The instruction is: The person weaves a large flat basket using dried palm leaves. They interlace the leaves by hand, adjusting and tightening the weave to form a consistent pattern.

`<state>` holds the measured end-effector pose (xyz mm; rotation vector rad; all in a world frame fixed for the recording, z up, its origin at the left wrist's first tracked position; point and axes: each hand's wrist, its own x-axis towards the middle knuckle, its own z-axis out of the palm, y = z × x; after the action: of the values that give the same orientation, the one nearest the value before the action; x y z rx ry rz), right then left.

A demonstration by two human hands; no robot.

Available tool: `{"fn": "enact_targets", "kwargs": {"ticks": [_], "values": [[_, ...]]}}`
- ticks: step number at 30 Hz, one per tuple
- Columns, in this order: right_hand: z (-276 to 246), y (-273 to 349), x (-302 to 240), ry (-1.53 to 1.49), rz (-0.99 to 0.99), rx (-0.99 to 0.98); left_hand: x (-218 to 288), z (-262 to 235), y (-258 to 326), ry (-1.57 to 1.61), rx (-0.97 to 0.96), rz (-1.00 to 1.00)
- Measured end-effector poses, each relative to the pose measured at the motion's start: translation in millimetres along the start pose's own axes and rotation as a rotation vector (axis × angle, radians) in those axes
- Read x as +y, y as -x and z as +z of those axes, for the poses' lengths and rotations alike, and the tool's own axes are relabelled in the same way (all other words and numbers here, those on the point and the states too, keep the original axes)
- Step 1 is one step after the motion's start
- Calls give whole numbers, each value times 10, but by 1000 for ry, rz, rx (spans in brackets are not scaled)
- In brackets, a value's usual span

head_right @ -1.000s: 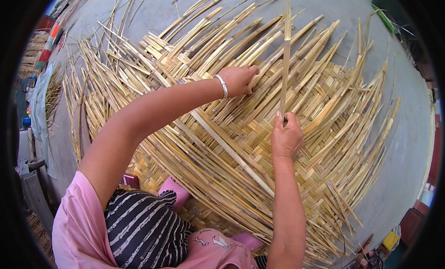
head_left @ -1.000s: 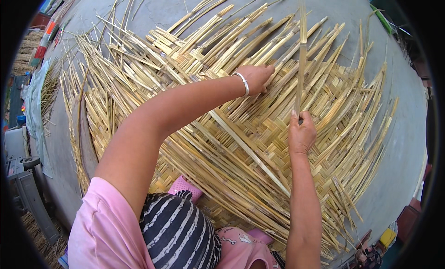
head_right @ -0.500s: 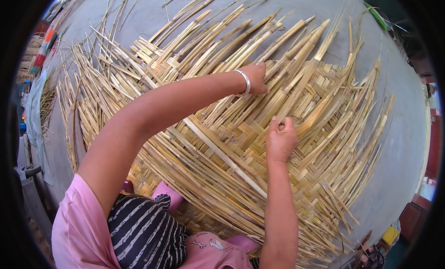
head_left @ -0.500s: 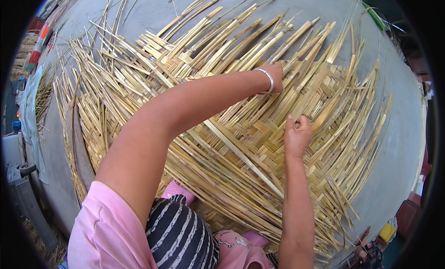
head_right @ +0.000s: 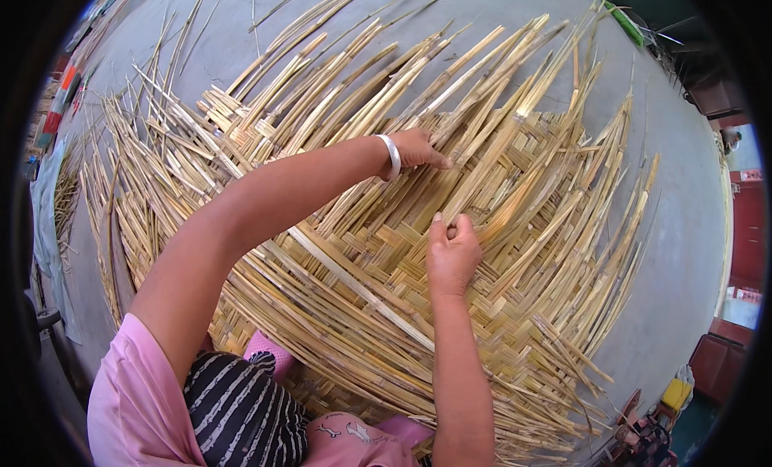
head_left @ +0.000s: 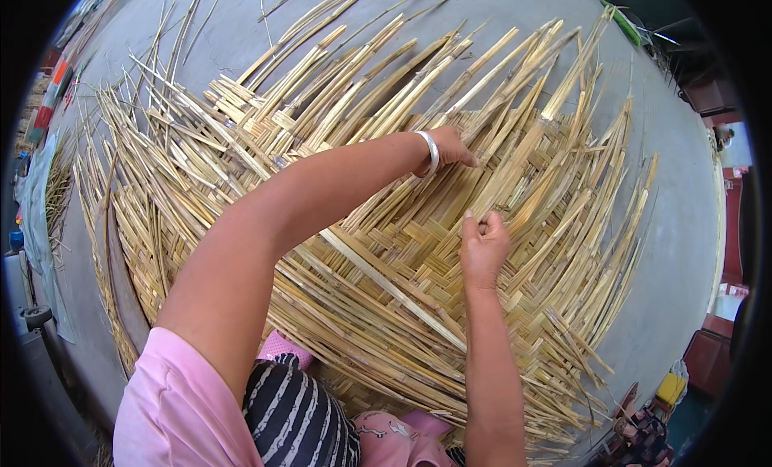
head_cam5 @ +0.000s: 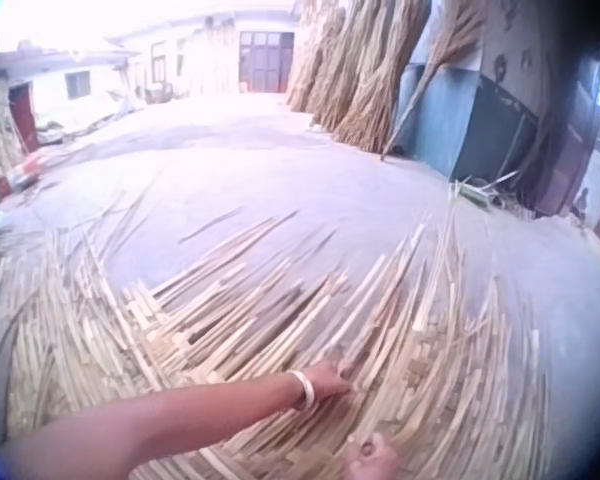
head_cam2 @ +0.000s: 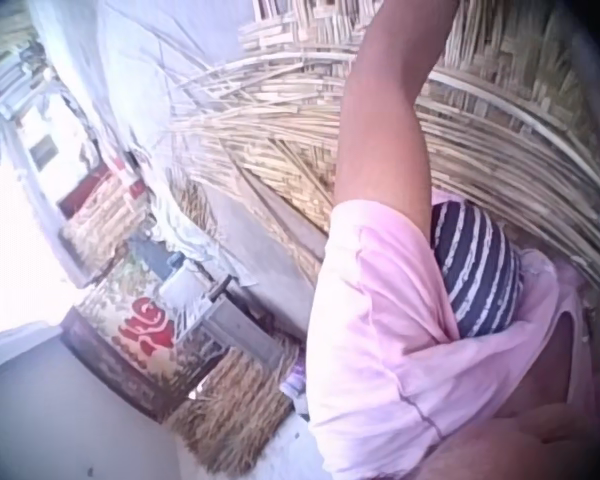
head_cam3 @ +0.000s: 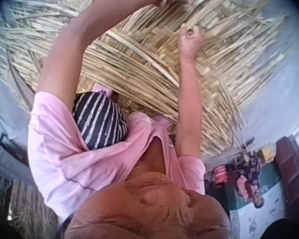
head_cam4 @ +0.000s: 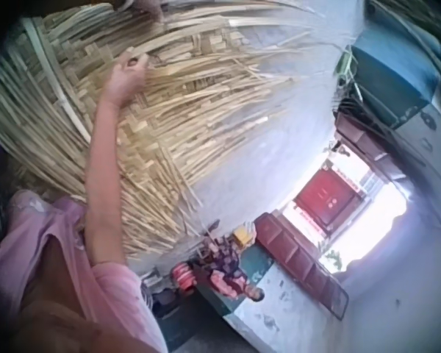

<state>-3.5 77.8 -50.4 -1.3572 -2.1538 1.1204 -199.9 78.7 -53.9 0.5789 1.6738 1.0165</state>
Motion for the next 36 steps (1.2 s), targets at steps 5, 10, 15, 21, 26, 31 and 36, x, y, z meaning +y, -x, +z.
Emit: {"fn": "enact_targets", "kwargs": {"ticks": [5,10,15,21,26,31,36], "values": [[42,-34,77,-54,15,1,-7,22,-56,56,-94,-69],[138,-106,171,-15,51,-7,-207,34,-131,204,-50,44],[176,-128,234,7,46,13,-99,-25,189,524,-217,73],[185,-86,276,-186,75,0,-13,-132,268,745,-425,-126],[197,-99,240,-219,91,-14,-212,-93,-3,773,-122,-144],[155,-92,226,16,3,-14,-48,-58,99,647,-556,-130],[127,-12,95,133,-103,-96,7,-60,-106,260,-428,80]]}}
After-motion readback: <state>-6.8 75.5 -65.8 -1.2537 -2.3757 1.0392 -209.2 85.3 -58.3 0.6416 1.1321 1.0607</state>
